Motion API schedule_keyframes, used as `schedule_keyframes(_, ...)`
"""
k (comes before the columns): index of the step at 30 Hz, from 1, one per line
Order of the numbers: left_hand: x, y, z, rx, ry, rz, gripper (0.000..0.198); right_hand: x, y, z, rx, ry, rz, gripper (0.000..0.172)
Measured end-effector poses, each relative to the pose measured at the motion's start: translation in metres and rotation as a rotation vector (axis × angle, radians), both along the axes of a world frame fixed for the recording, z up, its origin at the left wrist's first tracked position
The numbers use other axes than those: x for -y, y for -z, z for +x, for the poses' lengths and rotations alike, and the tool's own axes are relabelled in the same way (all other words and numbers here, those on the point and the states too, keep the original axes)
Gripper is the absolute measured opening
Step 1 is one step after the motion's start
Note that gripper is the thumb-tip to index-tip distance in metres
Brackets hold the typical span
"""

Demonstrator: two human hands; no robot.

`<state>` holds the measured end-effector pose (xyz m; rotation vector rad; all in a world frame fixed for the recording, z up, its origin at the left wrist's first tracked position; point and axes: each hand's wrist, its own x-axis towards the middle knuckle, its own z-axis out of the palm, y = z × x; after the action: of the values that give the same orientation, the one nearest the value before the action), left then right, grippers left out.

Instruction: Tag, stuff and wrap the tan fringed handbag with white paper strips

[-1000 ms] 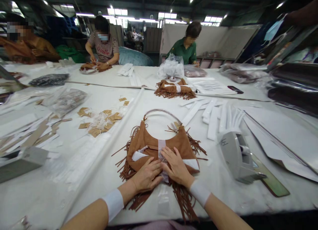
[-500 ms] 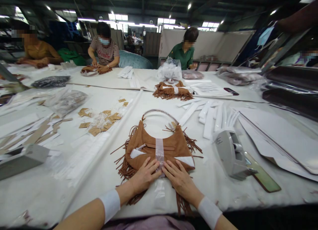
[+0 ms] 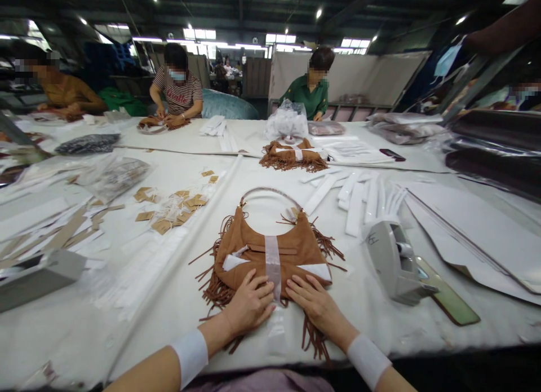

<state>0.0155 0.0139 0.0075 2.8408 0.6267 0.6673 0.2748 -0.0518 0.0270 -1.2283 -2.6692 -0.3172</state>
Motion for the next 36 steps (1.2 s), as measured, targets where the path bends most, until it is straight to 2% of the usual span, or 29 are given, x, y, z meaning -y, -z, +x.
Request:
schedule_keyframes(4,-0.003,-0.002,0.015,0.044,-0.089,-0.062,0.013,0.002,-0.008,-0.008,-0.047,0.027,0.018,0.05)
schedule_keyframes(9,-0.006,-0.011,0.02,0.002,-0.13,-0.097,0.011,0.021,-0.028,-0.027,-0.142,0.069,-0.009,0.038)
schedule_keyframes(11,-0.006,-0.013,0.019,0.004,-0.135,-0.101,0.013,0.028,-0.031,-0.037,-0.196,0.081,-0.027,0.034)
schedule_keyframes(13,-0.007,-0.013,0.017,0.007,-0.13,-0.105,0.022,0.032,-0.028,-0.046,-0.255,0.134,-0.021,0.032)
schedule_keyframes(16,-0.01,-0.012,0.015,-0.003,-0.108,-0.11,0.03,0.026,-0.016,-0.056,-0.307,0.303,-0.009,0.033)
schedule_keyframes(19,-0.013,-0.012,0.013,-0.026,-0.079,-0.124,0.031,0.014,-0.006,-0.059,-0.328,0.387,-0.013,0.023)
schedule_keyframes(22,-0.013,-0.012,0.012,-0.034,-0.073,-0.143,0.029,0.003,-0.003,-0.055,-0.372,0.361,-0.056,0.025)
schedule_keyframes(24,-0.012,-0.013,0.012,-0.028,-0.078,-0.154,0.027,0.002,-0.007,-0.052,-0.4,0.352,-0.088,0.026)
schedule_keyframes(28,-0.01,-0.014,0.012,-0.016,-0.09,-0.154,0.023,0.019,-0.024,-0.049,-0.412,0.283,-0.152,0.019)
schedule_keyframes(32,-0.01,-0.013,0.013,-0.021,-0.086,-0.122,0.021,0.05,-0.028,-0.057,-0.333,0.164,-0.366,0.045)
schedule_keyframes(34,-0.01,-0.013,0.013,-0.024,-0.087,-0.108,0.021,0.059,-0.02,-0.063,-0.351,0.18,-0.426,0.039)
schedule_keyframes(36,-0.01,-0.013,0.013,-0.029,-0.087,-0.098,0.022,0.062,-0.01,-0.067,-0.419,0.228,-0.438,0.019)
